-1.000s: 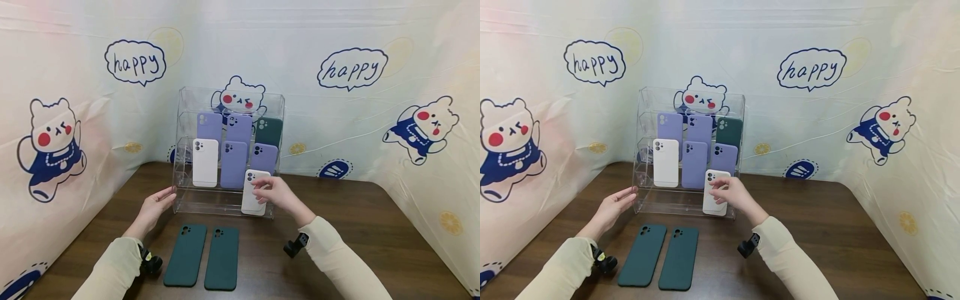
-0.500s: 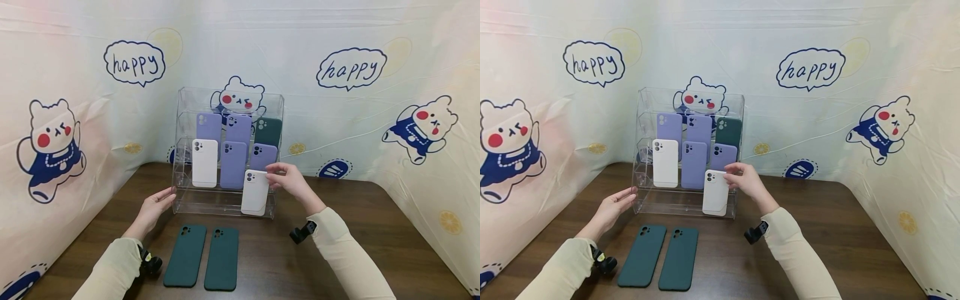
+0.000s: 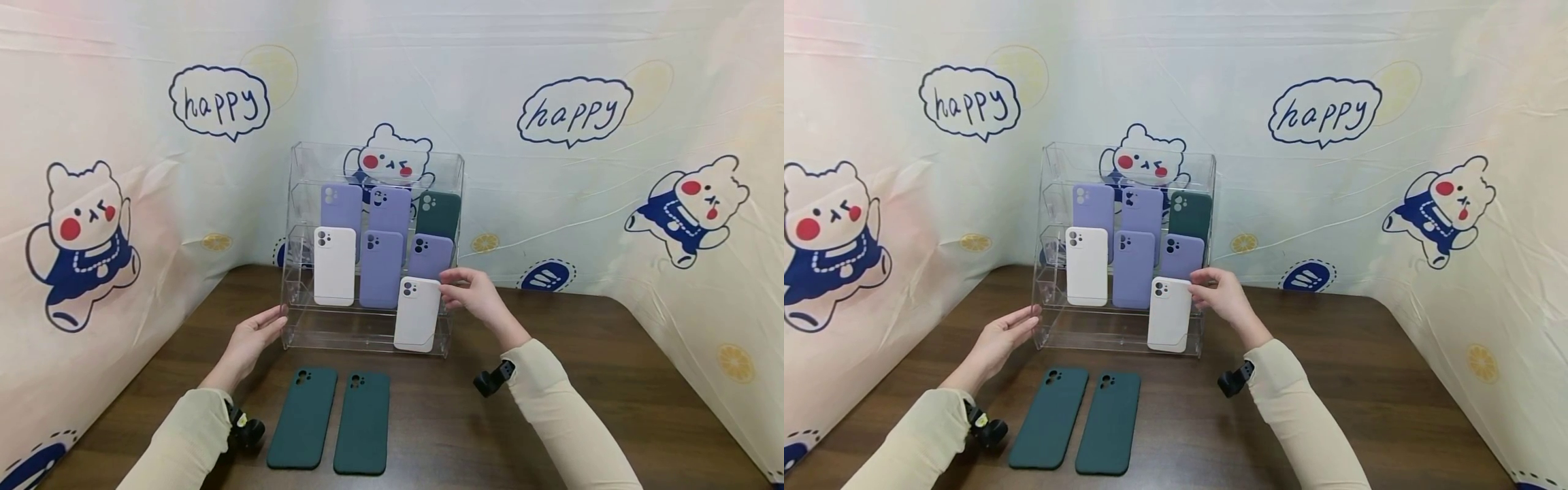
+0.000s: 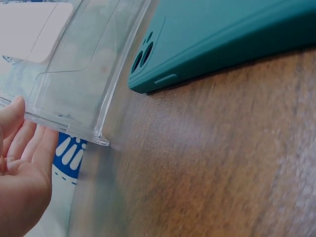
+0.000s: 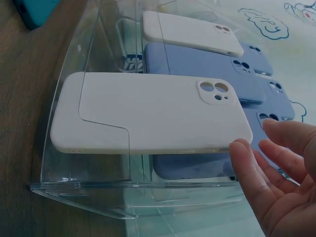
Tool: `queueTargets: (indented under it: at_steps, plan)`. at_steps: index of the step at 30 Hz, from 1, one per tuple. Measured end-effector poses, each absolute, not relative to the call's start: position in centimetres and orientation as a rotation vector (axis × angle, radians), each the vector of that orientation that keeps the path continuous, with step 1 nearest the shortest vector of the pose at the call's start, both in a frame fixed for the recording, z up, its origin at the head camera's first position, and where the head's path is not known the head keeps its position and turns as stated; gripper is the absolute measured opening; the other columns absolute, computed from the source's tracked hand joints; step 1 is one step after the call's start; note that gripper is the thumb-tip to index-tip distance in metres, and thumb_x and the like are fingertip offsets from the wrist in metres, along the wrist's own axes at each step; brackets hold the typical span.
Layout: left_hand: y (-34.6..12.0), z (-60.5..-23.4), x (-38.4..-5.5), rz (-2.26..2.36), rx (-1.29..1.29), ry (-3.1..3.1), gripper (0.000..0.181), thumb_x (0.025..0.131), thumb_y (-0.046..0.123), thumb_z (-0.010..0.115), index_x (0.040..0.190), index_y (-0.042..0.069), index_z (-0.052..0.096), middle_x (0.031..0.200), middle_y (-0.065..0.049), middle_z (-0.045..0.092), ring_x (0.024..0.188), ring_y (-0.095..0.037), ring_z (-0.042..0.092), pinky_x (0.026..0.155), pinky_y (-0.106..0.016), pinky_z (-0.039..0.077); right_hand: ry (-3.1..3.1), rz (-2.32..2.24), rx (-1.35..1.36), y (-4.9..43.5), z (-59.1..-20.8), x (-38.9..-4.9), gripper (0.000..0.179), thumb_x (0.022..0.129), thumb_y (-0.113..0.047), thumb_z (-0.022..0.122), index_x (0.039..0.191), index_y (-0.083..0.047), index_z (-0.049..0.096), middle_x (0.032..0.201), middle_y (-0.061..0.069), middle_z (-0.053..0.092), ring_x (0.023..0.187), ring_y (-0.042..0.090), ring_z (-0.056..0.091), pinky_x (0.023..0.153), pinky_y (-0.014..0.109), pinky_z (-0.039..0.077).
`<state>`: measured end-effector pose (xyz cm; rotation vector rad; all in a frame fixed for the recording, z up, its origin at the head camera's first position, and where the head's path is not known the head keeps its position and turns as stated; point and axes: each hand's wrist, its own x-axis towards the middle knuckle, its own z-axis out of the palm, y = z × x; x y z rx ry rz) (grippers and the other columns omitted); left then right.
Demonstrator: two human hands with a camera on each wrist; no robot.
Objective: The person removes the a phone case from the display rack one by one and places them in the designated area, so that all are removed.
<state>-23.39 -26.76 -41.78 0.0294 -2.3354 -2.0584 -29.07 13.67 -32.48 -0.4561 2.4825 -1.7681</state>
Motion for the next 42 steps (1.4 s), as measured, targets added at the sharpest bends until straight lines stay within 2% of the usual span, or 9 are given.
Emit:
queueTargets:
  at_steps: [4, 11, 19, 27, 36, 42]
  plan:
    - [-26.8, -41.8, -23.4, -2.059, 0.027, -2.333, 0.057, 0.095, 0.026, 0.052, 0.141, -0.002, 0.032, 0.143, -0.015, 0.033, 0.124, -0.019, 0.040, 0.096, -0.026, 0.039, 2.508, -1.761, -0.461, 13.5, -32.5, -29.1, 0.028, 0.087, -0.008, 0.064, 0.113, 0.003, 0.059, 0.104, 0.018, 0.060, 0.088, 0.037, 0.061, 0.075, 0.042, 0.054]
    - [-26.8, -41.8, -23.4, -2.061, 0.029, -2.333, 0.057, 0.095, 0.026, 0.052, 0.141, -0.002, 0.031, 0.144, -0.016, 0.031, 0.125, -0.022, 0.038, 0.097, -0.028, 0.038, 2.560, -1.724, -0.453, 13.0, -32.9, -29.0, 0.024, 0.087, -0.007, 0.064, 0.109, 0.002, 0.061, 0.097, 0.016, 0.061, 0.084, 0.032, 0.061, 0.072, 0.038, 0.056]
    - [-26.8, -42.0, -23.4, -2.065, 0.025, -2.315, 0.056, 0.095, 0.023, 0.052, 0.140, -0.002, 0.032, 0.143, -0.016, 0.032, 0.118, -0.008, 0.046, 0.095, -0.025, 0.040, 2.601, -1.683, -0.475, 12.7, -33.2, -28.8, 0.019, 0.085, -0.007, 0.066, 0.102, 0.003, 0.065, 0.096, 0.015, 0.062, 0.081, 0.027, 0.061, 0.069, 0.037, 0.056]
    - [-26.8, -41.9, -23.4, -2.061, 0.021, -2.324, 0.057, 0.095, 0.025, 0.052, 0.140, -0.002, 0.032, 0.143, -0.016, 0.032, 0.123, -0.017, 0.041, 0.095, -0.024, 0.040, 2.593, -1.696, -0.482, 12.7, -33.2, -28.7, 0.020, 0.085, -0.007, 0.066, 0.101, 0.005, 0.065, 0.097, 0.017, 0.063, 0.083, 0.029, 0.062, 0.072, 0.042, 0.055]
    - [-26.7, -41.9, -23.4, -2.061, 0.021, -2.315, 0.055, 0.096, 0.023, 0.052, 0.140, -0.003, 0.033, 0.143, -0.017, 0.032, 0.118, -0.008, 0.045, 0.094, -0.023, 0.040, 2.627, -1.664, -0.496, 12.7, -32.7, -28.5, 0.017, 0.085, -0.007, 0.066, 0.099, 0.002, 0.066, 0.095, 0.014, 0.064, 0.081, 0.028, 0.061, 0.071, 0.041, 0.056]
    - [-26.7, -41.9, -23.4, -2.058, 0.022, -2.330, 0.055, 0.096, 0.024, 0.051, 0.141, -0.002, 0.032, 0.143, -0.016, 0.032, 0.124, -0.019, 0.040, 0.095, -0.024, 0.039, 2.651, -1.691, -0.525, 12.8, -31.8, -28.0, 0.017, 0.086, -0.010, 0.065, 0.100, 0.000, 0.066, 0.098, 0.014, 0.062, 0.083, 0.034, 0.060, 0.070, 0.039, 0.056]
